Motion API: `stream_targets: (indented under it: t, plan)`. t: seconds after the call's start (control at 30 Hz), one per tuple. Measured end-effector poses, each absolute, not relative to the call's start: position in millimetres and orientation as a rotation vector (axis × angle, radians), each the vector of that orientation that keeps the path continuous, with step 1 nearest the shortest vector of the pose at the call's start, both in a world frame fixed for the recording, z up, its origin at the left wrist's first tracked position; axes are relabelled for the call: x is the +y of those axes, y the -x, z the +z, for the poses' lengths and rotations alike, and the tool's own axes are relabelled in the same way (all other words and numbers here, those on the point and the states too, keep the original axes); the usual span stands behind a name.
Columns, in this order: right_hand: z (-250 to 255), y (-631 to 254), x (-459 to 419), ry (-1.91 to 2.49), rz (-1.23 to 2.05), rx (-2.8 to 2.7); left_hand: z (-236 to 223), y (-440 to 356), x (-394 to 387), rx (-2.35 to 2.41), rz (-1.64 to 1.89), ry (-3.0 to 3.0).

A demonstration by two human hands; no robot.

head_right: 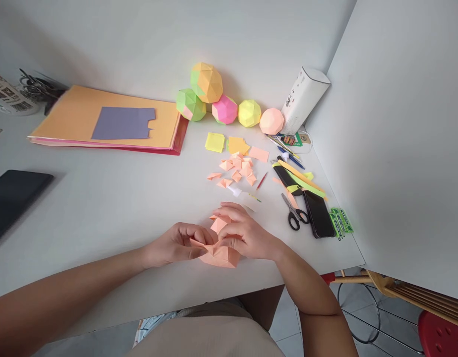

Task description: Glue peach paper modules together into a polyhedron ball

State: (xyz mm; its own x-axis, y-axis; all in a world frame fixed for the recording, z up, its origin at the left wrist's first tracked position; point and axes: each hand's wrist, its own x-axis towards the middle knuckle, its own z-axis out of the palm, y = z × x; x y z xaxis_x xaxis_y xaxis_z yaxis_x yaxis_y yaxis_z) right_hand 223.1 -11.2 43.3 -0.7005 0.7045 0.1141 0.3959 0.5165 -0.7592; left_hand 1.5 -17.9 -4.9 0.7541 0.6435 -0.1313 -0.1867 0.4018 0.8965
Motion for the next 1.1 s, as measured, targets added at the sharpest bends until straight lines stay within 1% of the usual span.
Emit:
stream_targets:
  t: [0.7,1.1]
  plan:
    - [42.2,-221.1,-11.7,0.957,1.179,-2.393,4.3,-6.1,-21.8,0.602,0.55,-0.99]
    - [41.5,-221.7,-12.5,0.952,1.18,-2.326,2.9,-5.7,-22.9,0.64,0.56,-0.971]
